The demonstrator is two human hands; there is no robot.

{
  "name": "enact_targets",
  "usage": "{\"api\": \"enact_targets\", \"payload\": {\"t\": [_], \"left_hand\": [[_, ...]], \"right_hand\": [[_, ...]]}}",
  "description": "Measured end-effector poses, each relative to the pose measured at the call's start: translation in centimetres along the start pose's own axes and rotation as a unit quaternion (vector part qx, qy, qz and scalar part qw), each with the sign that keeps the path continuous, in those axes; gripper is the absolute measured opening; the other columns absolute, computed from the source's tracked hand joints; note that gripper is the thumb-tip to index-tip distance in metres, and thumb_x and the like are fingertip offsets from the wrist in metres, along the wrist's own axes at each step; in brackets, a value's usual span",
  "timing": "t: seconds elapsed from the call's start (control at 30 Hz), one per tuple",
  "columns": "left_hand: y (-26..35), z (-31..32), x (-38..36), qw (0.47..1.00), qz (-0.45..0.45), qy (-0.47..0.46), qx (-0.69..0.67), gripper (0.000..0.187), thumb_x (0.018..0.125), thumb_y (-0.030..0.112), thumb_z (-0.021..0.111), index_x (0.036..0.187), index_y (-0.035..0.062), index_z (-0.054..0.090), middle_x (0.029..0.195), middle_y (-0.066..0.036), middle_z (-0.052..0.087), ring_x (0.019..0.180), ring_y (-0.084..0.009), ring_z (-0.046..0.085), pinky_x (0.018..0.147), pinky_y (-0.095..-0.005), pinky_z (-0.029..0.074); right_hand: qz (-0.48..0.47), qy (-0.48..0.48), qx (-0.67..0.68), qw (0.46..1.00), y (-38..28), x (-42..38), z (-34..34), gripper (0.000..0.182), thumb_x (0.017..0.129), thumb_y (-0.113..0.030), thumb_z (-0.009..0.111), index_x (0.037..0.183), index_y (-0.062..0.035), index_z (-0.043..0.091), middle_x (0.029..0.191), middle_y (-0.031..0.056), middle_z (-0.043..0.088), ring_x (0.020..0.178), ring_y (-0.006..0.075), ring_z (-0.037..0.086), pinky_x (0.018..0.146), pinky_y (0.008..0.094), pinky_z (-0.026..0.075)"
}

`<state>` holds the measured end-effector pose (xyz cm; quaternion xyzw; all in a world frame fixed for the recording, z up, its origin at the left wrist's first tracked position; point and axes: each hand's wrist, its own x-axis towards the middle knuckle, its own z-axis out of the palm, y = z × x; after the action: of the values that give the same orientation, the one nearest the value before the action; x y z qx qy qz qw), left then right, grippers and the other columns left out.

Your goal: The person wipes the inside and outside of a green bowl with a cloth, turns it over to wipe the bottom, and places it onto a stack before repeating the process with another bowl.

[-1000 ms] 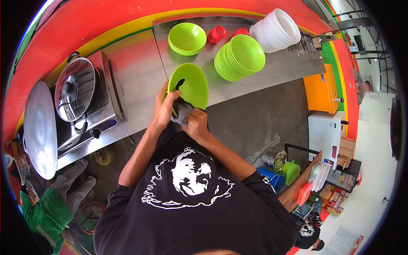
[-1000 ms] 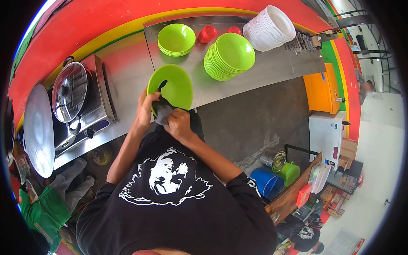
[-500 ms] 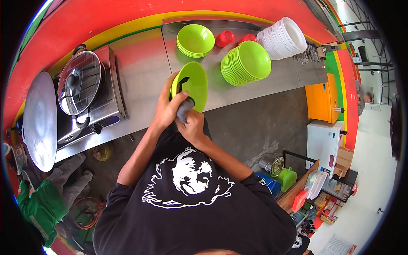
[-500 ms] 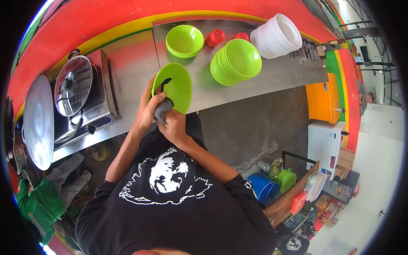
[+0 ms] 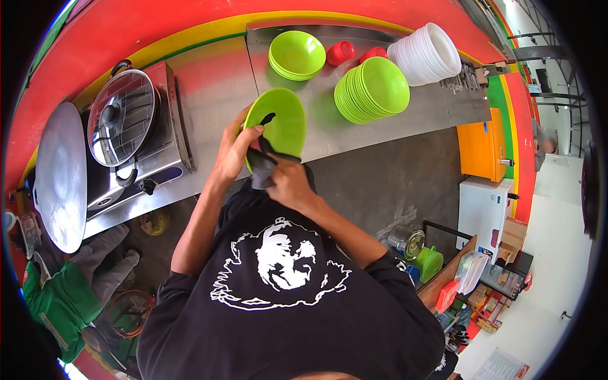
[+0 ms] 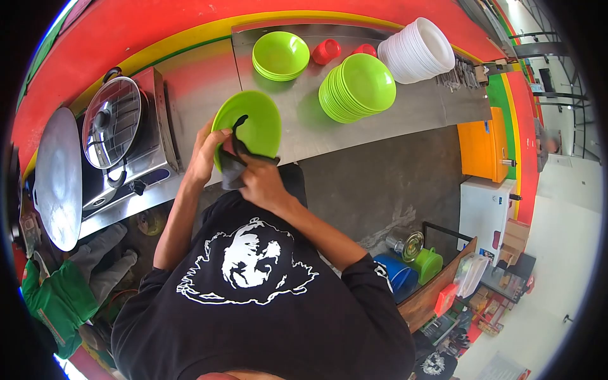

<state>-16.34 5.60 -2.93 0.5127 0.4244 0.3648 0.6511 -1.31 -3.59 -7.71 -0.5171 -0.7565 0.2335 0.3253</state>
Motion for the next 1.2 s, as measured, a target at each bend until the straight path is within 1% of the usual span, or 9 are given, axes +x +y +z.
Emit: {"api": "enact_targets", "payload": {"t": [0.13,0.37,0.5,0.6,0.7,0.73,0.87,0.97,1.2], "left_hand": [[-0.6,-1.9,-0.1,0.998,-0.042,-0.036,0.01,0.055,0.086,0.031,0.054,0.13,-0.0027,0.057,0.094,-0.006,0.061,0.086,-0.0143,0.051,0.077,-0.0286,0.04],[1.4,-2.6,-1.5,0.999,-0.039,-0.018,-0.026,0.05,0.088,0.03,0.053,0.126,-0.0028,0.058,0.115,-0.012,0.064,0.108,-0.0203,0.056,0.097,-0.0316,0.04],[0.6,-3.6,-1.5,0.994,-0.083,-0.016,-0.07,0.066,0.097,0.051,0.041,0.135,-0.0026,0.051,0.113,-0.018,0.066,0.1,-0.025,0.065,0.087,-0.0338,0.051],[1.3,-4.4,-1.4,0.989,-0.141,-0.047,-0.018,0.096,0.094,0.077,0.02,0.141,-0.0043,0.042,0.096,-0.026,0.069,0.075,-0.031,0.072,0.068,-0.0354,0.06],[0.8,-4.9,-0.8,0.982,-0.146,-0.021,0.119,0.087,0.098,0.07,0.024,0.122,-0.006,0.06,0.087,-0.02,0.07,0.071,-0.0236,0.069,0.065,-0.0308,0.055],[0.1,-4.8,-0.6,0.98,-0.11,0.011,0.167,0.084,0.1,0.068,0.027,0.117,-0.0062,0.062,0.086,-0.017,0.069,0.071,-0.0206,0.067,0.065,-0.0297,0.053],[-1.6,-3.3,-1.0,0.991,0.024,0.059,0.121,0.071,0.103,0.059,0.037,0.103,-0.0059,0.065,0.08,-0.006,0.067,0.072,-0.0115,0.056,0.065,-0.0267,0.045],[-1.0,-0.2,-2.1,0.992,0.046,0.111,-0.036,0.062,0.103,0.053,0.044,0.094,-0.0026,0.069,0.075,0.0,0.065,0.067,-0.0062,0.052,0.059,-0.0241,0.041],[-1.0,0.6,-3.3,0.98,-0.076,0.142,-0.12,0.061,0.103,0.051,0.047,0.089,-0.0033,0.069,0.072,0.0,0.064,0.059,-0.0044,0.051,0.053,-0.0227,0.041]], "right_hand": [[-0.073,-0.037,0.016,0.996,-1.5,0.8,0.5,0.041,0.066,-0.012,0.079,0.103,0.0044,0.067,0.121,0.0239,0.063,0.119,0.0368,0.059,0.102,0.0456,0.046],[-0.093,-0.069,-0.193,0.974,2.2,0.7,-1.5,0.035,0.057,-0.009,0.074,0.089,0.0043,0.071,0.134,0.0295,0.054,0.127,0.0372,0.053,0.113,0.0469,0.038],[-0.154,-0.029,-0.129,0.979,2.0,1.0,-3.2,0.027,0.053,-0.007,0.076,0.078,0.0013,0.07,0.102,0.022,0.069,0.115,0.0344,0.062,0.103,0.0455,0.046],[-0.07,0.001,0.082,0.994,2.0,0.8,-4.2,0.022,0.063,-0.003,0.077,0.084,-0.0018,0.073,0.095,0.0129,0.072,0.1,0.0251,0.068,0.088,0.0377,0.051],[0.177,-0.043,0.289,0.94,1.5,-0.1,-6.6,0.02,0.076,-0.009,0.081,0.092,-0.0009,0.073,0.093,0.007,0.072,0.084,0.0133,0.068,0.075,0.0308,0.051],[0.096,0.113,0.389,0.909,1.0,0.2,-5.6,0.028,0.084,-0.02,0.081,0.101,-0.0001,0.072,0.091,0.0012,0.071,0.078,0.0063,0.063,0.071,0.0248,0.05],[0.193,0.229,0.535,0.79,-0.2,0.4,-6.1,0.029,0.092,-0.029,0.073,0.103,-0.0014,0.07,0.089,0.0,0.07,0.078,0.0085,0.062,0.071,0.0235,0.048],[0.29,0.251,0.464,0.798,1.2,0.2,-5.4,0.03,0.096,-0.03,0.068,0.104,-0.0007,0.069,0.094,0.0017,0.07,0.086,0.0105,0.063,0.077,0.026,0.049],[0.083,0.197,0.144,0.966,-0.5,0.9,-5.9,0.035,0.094,-0.023,0.063,0.119,0.001,0.065,0.124,0.0144,0.064,0.122,0.0262,0.056,0.101,0.0396,0.041]]}}
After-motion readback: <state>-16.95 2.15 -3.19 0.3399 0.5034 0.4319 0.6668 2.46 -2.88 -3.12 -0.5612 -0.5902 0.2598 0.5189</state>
